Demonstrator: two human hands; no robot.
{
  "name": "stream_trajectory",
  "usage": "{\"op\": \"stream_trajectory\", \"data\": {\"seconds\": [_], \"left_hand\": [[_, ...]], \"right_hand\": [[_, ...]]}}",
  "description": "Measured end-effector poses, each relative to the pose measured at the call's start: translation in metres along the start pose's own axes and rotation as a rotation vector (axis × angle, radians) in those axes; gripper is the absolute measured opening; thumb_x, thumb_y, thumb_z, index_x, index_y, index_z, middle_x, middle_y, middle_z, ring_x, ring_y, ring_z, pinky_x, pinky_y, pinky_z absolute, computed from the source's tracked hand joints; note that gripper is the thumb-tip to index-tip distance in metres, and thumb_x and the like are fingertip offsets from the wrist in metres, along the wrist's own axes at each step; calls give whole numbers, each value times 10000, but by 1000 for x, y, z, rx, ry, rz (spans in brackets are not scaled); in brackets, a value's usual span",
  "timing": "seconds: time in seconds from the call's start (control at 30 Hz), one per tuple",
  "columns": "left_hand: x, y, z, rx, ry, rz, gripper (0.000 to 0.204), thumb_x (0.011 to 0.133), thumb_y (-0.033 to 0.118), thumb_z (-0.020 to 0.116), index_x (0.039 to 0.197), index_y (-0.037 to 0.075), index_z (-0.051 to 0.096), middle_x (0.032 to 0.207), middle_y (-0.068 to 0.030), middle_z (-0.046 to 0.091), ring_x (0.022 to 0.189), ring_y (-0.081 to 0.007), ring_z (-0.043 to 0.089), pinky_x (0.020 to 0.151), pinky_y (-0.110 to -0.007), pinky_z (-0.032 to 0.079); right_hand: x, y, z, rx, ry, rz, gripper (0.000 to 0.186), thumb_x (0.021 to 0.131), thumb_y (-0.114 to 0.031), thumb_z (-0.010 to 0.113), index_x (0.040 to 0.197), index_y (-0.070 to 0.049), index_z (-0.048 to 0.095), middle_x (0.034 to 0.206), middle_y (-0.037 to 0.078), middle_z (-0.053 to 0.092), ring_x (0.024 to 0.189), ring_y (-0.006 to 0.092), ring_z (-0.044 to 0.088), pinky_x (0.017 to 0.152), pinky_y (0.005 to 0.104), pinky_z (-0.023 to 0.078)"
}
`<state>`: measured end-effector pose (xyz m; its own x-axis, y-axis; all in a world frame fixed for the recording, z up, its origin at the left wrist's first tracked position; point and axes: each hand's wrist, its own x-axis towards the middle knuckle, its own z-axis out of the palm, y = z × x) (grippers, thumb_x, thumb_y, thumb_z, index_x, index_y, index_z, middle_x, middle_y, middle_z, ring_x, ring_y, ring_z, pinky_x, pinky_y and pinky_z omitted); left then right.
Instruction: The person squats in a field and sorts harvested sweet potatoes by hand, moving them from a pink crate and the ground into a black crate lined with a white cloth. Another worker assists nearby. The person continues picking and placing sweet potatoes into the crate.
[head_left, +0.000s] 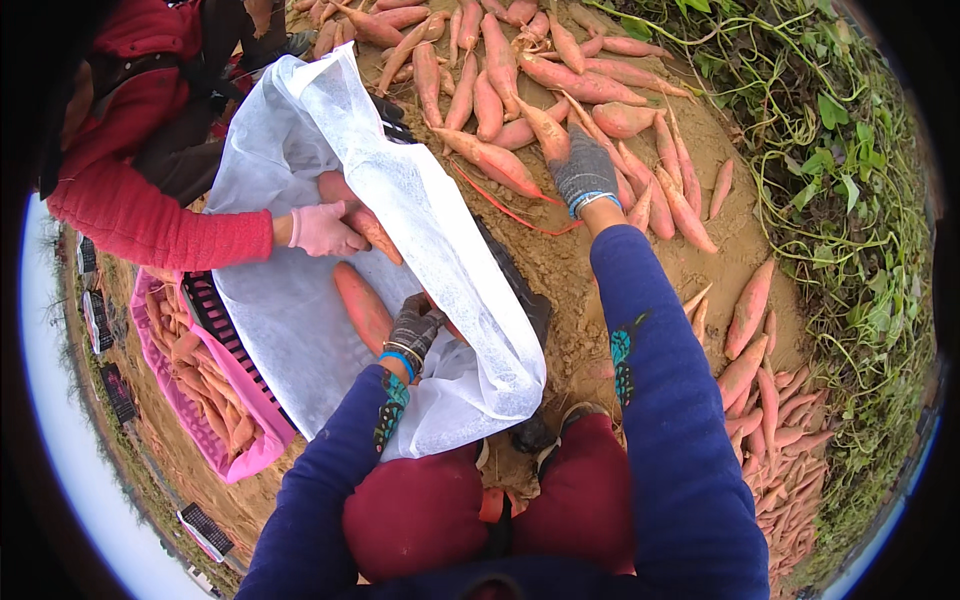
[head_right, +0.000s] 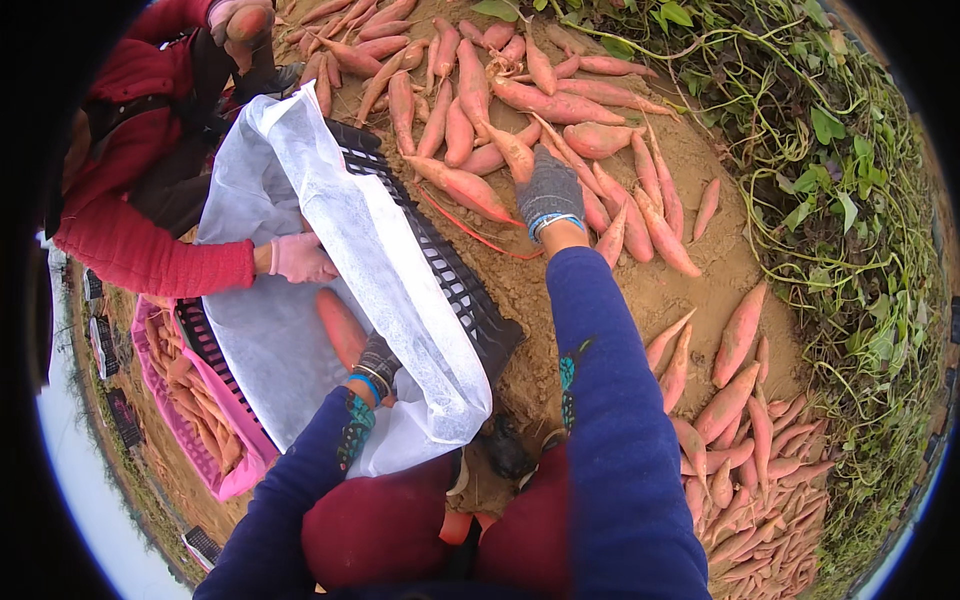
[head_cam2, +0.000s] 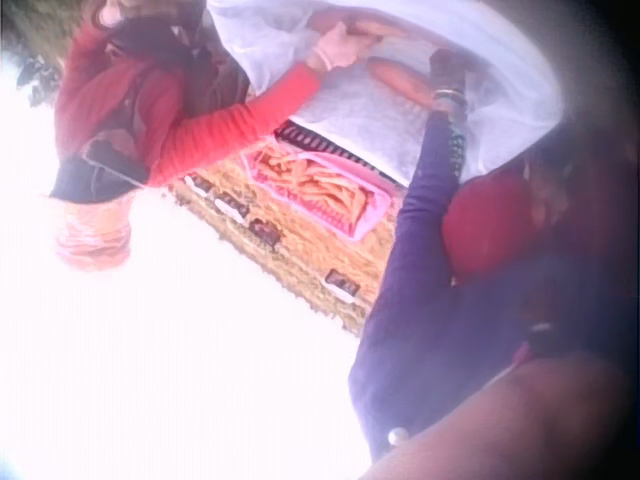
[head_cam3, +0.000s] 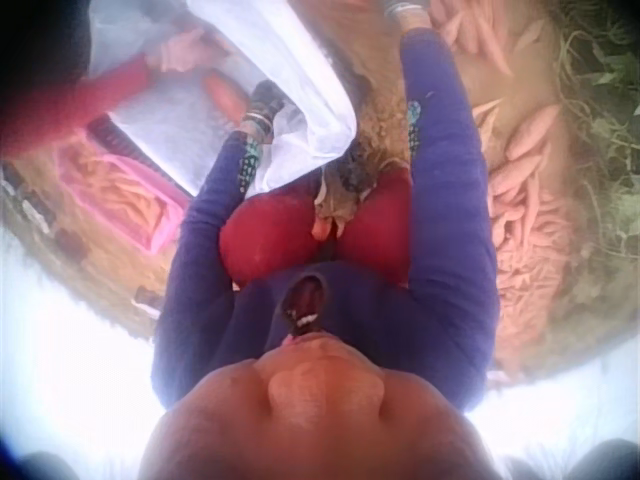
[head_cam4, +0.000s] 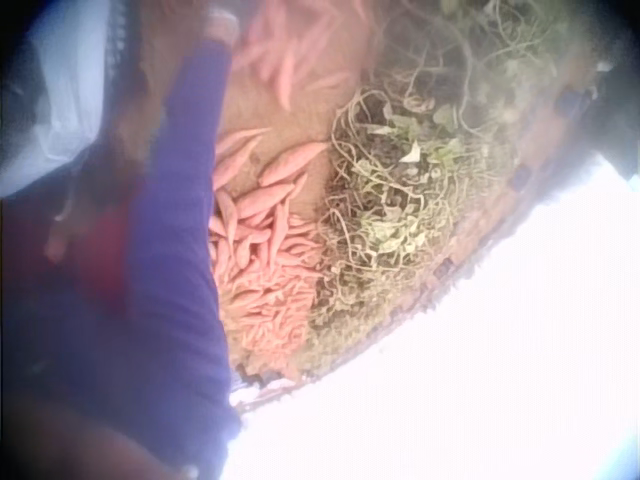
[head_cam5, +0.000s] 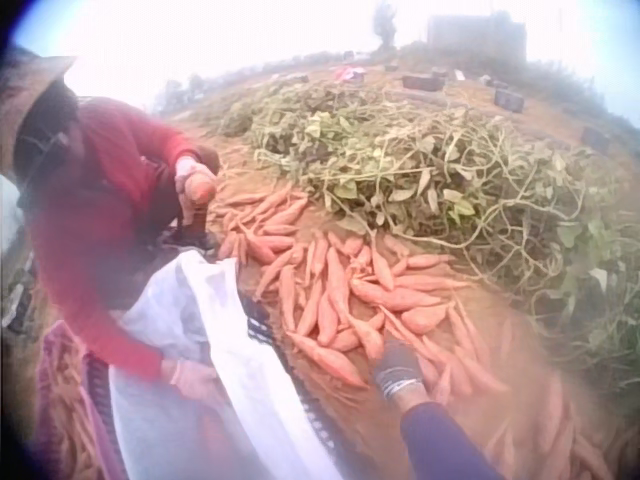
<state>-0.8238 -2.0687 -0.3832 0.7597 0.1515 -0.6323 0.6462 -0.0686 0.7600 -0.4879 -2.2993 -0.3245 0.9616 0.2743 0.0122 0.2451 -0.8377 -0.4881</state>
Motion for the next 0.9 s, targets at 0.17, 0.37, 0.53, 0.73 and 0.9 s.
{"op": "stream_trajectory", "data": {"seconds": [0.17,0.37,0.53,0.73,0.9], "left_hand": [[1,-32,-13,-456,-127,26,434,858,107,636,1244,-22,484,1083,-137,632,921,-207,608,796,-306,497],[6,-31,-1,-380,25,-221,462,850,104,639,1270,0,477,1017,-97,632,797,-163,597,669,-274,508],[3,3,8,-350,88,-308,413,842,122,647,1223,19,524,958,-82,634,746,-177,593,617,-289,515],[-16,46,29,-532,245,-340,312,882,83,568,1184,20,520,1033,-110,622,872,-219,610,705,-313,533],[-23,82,16,-85,-45,-503,353,931,188,506,1258,54,495,1239,-89,583,1172,-224,525,965,-328,436]], "right_hand": [[21,-42,-13,-276,-409,140,339,785,-199,674,1082,-37,650,1096,189,646,1052,312,615,893,420,486],[-56,-5,-106,514,-76,-13,660,639,-277,797,1138,61,529,1011,230,625,976,350,605,845,387,488],[-164,50,-138,766,-240,454,607,745,-337,773,1156,51,551,993,150,634,928,219,599,827,337,485],[-99,95,-93,218,-14,192,565,778,-304,729,1210,8,543,1014,165,635,974,268,596,853,373,474],[-14,78,-58,-305,-289,142,718,694,-328,754,1314,-95,476,1171,215,580,1132,339,545,952,421,442]]}}
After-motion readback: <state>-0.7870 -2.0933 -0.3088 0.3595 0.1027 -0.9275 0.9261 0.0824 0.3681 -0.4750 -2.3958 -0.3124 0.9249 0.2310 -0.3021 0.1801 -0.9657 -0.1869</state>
